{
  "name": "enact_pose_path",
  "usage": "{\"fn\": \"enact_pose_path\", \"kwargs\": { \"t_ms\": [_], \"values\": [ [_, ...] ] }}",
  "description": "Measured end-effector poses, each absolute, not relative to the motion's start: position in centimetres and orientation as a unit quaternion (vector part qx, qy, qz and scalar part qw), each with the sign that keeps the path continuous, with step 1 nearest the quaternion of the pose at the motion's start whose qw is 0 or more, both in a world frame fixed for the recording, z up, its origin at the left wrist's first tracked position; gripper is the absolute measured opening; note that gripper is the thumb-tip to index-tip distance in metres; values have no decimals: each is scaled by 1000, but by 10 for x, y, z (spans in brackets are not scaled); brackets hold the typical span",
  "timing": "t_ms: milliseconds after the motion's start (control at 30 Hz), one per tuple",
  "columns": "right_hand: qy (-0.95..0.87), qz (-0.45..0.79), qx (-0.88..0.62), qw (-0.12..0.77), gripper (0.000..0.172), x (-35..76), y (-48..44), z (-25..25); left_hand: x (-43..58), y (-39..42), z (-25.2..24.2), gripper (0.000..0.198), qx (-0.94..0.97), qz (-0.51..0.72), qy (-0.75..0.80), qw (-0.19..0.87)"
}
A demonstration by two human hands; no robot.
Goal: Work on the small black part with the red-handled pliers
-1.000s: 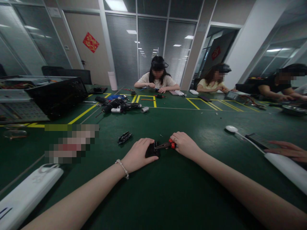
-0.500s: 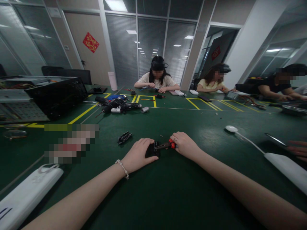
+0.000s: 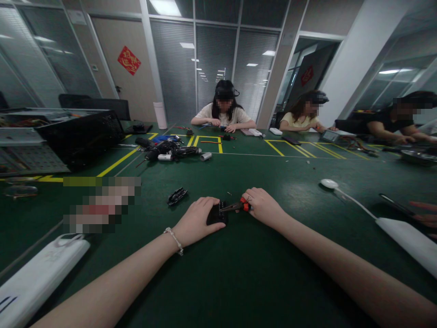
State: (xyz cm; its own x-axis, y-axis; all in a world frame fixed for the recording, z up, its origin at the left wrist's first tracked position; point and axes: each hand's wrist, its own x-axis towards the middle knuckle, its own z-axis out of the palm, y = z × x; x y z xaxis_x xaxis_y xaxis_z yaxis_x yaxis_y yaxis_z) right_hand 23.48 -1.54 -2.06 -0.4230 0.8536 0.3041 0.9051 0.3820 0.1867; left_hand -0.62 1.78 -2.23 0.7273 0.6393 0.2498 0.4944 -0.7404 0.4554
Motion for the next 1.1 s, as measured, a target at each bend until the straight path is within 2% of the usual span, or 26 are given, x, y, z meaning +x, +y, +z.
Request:
{"fn": "enact_pose_path", "kwargs": {
  "t_ms": [1100],
  "values": [
    [-830, -168, -525, 86, 22, 235, -16, -21, -6, 18, -23, 53, 913, 203, 311, 172]
  ]
}}
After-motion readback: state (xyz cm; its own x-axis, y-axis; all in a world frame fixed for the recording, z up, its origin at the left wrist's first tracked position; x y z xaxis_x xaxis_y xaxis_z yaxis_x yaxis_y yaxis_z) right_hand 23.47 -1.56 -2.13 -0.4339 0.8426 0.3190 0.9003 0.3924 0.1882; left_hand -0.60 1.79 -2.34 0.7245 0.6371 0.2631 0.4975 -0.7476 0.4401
